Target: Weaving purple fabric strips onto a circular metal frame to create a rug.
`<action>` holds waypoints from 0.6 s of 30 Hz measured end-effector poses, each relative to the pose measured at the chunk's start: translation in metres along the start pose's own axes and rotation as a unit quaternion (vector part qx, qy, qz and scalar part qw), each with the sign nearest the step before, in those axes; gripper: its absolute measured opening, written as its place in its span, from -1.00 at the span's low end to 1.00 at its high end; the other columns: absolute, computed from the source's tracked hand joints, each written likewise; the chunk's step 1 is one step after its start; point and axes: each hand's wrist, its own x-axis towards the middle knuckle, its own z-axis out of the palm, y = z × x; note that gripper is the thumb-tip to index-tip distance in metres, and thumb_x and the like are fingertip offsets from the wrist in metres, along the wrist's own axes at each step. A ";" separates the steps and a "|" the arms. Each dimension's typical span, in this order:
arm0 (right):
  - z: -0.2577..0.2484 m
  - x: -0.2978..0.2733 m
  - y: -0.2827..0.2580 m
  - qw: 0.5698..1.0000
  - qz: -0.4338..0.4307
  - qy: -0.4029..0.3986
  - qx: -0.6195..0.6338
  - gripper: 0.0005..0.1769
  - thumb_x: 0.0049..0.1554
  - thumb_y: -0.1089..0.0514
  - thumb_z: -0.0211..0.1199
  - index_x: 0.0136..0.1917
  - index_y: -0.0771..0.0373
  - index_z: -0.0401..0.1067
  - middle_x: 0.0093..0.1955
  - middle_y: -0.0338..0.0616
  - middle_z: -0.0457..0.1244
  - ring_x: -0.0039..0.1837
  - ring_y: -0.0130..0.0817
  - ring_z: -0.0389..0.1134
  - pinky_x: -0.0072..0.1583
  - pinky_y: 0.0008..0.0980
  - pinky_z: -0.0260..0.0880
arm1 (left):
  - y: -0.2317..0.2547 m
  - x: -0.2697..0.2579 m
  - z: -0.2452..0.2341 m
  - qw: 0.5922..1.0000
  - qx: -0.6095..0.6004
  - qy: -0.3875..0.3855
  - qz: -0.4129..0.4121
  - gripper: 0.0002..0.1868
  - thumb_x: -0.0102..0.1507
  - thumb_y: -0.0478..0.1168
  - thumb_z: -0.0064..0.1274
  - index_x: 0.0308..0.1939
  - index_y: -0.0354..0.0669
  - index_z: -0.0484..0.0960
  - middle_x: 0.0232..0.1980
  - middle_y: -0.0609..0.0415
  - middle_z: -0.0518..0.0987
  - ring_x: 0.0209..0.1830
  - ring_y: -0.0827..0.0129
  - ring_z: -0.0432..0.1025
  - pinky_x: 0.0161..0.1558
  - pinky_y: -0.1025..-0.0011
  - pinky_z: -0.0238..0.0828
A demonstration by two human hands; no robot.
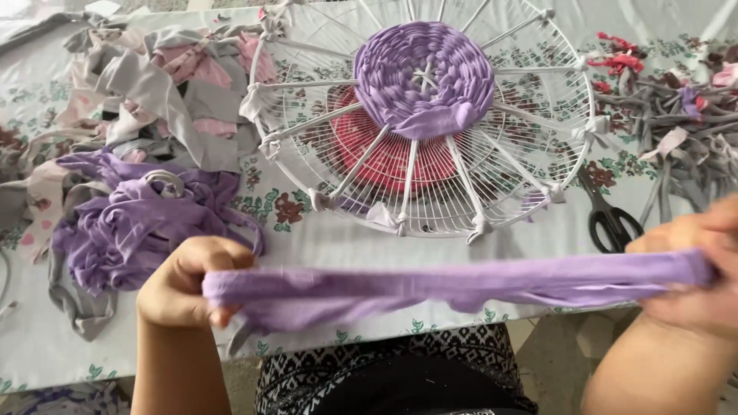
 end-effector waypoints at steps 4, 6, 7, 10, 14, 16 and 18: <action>0.033 0.016 0.004 0.996 0.074 -0.004 -0.041 -0.61 0.22 0.29 0.10 0.32 0.30 0.37 -0.28 -0.33 0.26 -0.36 -0.70 0.14 -0.33 -0.73 0.13 | 0.000 -0.005 -0.008 0.995 -0.075 0.013 0.059 -0.83 0.18 -0.38 0.31 -0.19 -0.30 0.66 -0.28 -0.14 0.69 -0.42 0.32 0.55 -0.45 0.47 0.47; 0.035 0.019 0.013 0.988 0.123 -0.031 0.085 -0.62 0.30 0.40 0.05 0.38 0.44 0.34 -0.04 0.22 0.40 -0.33 -0.50 0.34 -0.31 -0.64 0.27 | 0.010 -0.005 -0.016 0.975 -0.014 0.165 0.148 -0.86 0.33 -0.15 0.19 -0.26 -0.11 0.63 -0.46 0.30 0.45 -0.59 0.63 0.27 -0.59 0.68 0.19; 0.041 0.022 0.017 0.989 0.121 -0.029 0.085 -0.62 0.30 0.40 0.05 0.38 0.44 0.34 -0.04 0.22 0.40 -0.33 -0.50 0.34 -0.31 -0.64 0.27 | 0.014 -0.003 -0.014 0.976 -0.014 0.163 0.147 -0.86 0.33 -0.15 0.19 -0.26 -0.11 0.63 -0.46 0.30 0.45 -0.59 0.63 0.27 -0.59 0.68 0.19; 0.061 0.025 0.025 0.985 0.144 -0.053 0.085 -0.64 0.29 0.37 0.06 0.35 0.40 0.36 -0.18 -0.10 0.35 -0.31 -0.51 0.27 -0.32 -0.63 0.22 | 0.018 0.009 -0.007 0.784 0.211 0.584 0.021 -0.89 0.50 -0.28 -0.02 0.10 -0.05 0.46 -0.14 0.27 0.53 -0.36 0.75 0.38 -0.26 0.80 0.50; 0.086 0.032 0.035 0.985 0.173 -0.019 0.000 -0.58 0.23 0.41 0.10 0.36 0.42 0.35 0.03 0.01 0.39 -0.19 -0.50 0.36 -0.13 -0.65 0.34 | -0.008 0.037 0.025 0.575 0.710 0.407 0.005 -0.68 0.36 -0.49 0.20 0.08 -0.48 0.39 0.05 -0.28 0.37 0.04 -0.02 0.28 0.08 0.06 0.34; 0.098 0.034 0.040 0.983 0.183 -0.023 0.006 -0.55 0.21 0.44 0.10 0.38 0.39 0.34 0.12 0.09 0.39 -0.16 -0.47 0.39 -0.09 -0.64 0.40 | -0.024 0.049 0.051 0.606 0.693 0.389 0.031 -0.86 0.32 -0.51 0.24 -0.09 -0.44 0.60 -0.06 -0.19 0.59 -0.15 0.19 0.41 -0.11 0.31 0.42; 0.113 0.040 0.043 0.977 0.154 -0.131 -0.062 -0.49 0.25 0.37 0.08 0.46 0.29 0.24 0.18 0.04 0.34 -0.19 -0.44 0.40 -0.18 -0.46 0.65 | -0.036 0.066 0.078 0.806 0.464 0.353 -0.097 -0.86 0.14 -0.42 0.28 -0.23 -0.21 0.76 -0.35 0.11 0.73 -0.53 0.56 0.47 -0.47 0.64 0.45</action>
